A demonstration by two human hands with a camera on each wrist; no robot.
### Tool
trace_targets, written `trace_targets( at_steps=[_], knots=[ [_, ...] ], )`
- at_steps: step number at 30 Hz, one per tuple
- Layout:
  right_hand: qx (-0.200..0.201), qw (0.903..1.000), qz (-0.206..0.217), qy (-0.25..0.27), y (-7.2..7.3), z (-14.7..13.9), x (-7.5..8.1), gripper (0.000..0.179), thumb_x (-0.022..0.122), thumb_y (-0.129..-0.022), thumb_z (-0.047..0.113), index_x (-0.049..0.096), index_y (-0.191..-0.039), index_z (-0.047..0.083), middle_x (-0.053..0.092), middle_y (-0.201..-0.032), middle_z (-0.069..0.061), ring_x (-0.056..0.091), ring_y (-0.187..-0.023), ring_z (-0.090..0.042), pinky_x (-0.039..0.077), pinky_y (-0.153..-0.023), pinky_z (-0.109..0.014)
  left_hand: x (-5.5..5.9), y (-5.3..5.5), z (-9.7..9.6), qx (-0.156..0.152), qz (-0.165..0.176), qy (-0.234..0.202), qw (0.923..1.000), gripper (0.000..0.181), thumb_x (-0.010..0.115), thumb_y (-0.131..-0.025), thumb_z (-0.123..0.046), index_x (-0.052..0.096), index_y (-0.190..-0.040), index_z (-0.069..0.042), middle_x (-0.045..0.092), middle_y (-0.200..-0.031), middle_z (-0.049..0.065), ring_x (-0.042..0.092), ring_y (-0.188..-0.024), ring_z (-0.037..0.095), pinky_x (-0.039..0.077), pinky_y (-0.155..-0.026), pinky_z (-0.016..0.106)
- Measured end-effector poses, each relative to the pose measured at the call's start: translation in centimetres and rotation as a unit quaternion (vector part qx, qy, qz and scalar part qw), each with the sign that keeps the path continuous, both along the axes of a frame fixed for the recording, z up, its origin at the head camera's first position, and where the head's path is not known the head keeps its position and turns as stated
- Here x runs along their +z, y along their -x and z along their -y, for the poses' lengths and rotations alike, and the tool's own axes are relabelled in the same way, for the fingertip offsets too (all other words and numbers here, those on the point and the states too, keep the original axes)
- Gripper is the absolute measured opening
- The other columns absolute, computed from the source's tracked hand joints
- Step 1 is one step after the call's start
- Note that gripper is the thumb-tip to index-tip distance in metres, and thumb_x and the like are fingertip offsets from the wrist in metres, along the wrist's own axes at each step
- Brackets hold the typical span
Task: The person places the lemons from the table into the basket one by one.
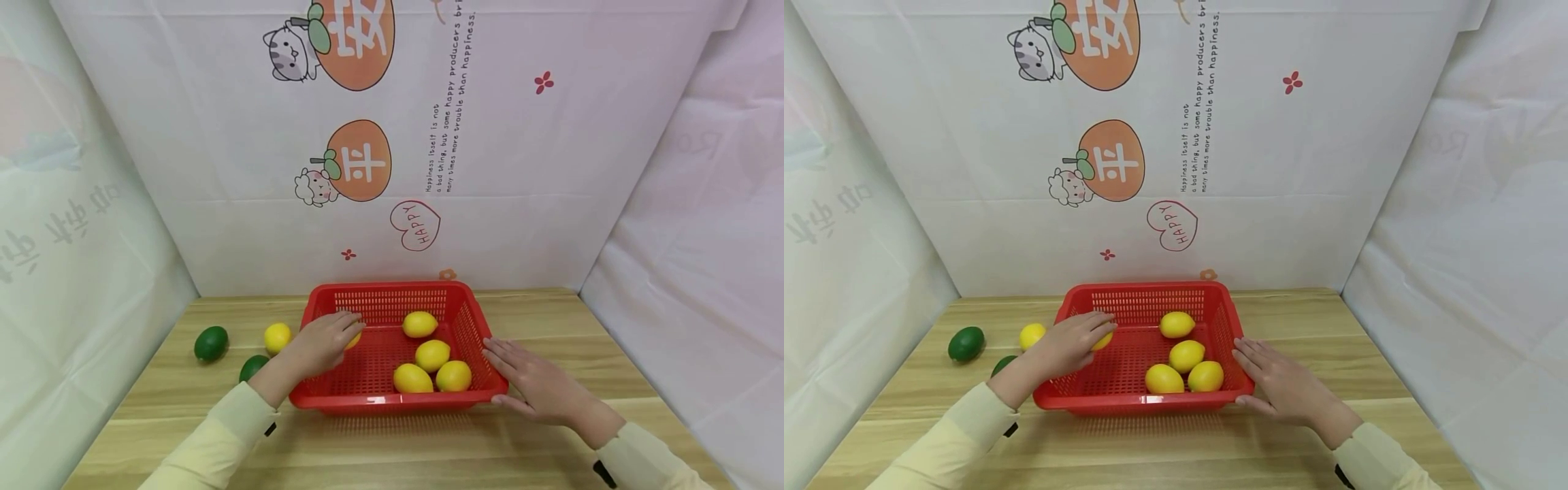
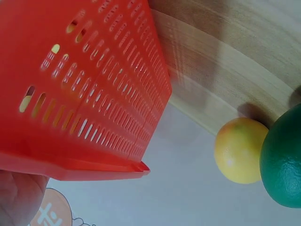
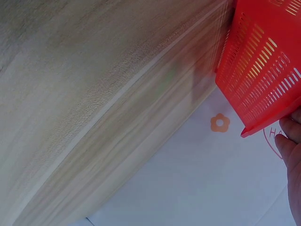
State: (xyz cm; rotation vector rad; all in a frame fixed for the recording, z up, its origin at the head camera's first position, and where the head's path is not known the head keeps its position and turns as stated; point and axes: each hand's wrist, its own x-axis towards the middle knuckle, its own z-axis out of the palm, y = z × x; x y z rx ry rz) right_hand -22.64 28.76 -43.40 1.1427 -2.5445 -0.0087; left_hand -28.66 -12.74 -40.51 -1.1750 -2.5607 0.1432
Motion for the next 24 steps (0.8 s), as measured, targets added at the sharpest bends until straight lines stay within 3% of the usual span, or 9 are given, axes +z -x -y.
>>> trace_targets(
  at_steps=[13,24],
  knots=[
    [0.000,1.0000,-0.002,0.001,-0.03,0.01,-0.03,0.072,0.059,-0.091,0.053,0.053,-0.137,-0.001,0.049,-0.143,-0.017,0.048,-0.129,-0.034,0.044,-0.099,-0.049,-0.27,0.26,0.01,-0.011,0.030,-0.003,0.9995,0.057,0.081,-0.079,-0.014,0.058,-0.131,-0.007,0.058,-0.131,0.012,0.056,-0.120,0.026,0.048,-0.098,0.038],
    [0.001,1.0000,0.002,0.005,-0.02,0.11,-0.05,0.071,0.059,-0.091,0.052,0.053,-0.137,-0.002,0.047,-0.144,-0.017,0.046,-0.130,-0.034,0.042,-0.101,-0.049,-0.05,0.33,0.13,0.016,0.050,-0.022,0.9983,0.054,0.078,-0.082,-0.012,0.058,-0.132,-0.008,0.058,-0.132,0.011,0.054,-0.122,0.026,0.046,-0.100,0.041]
  ],
)
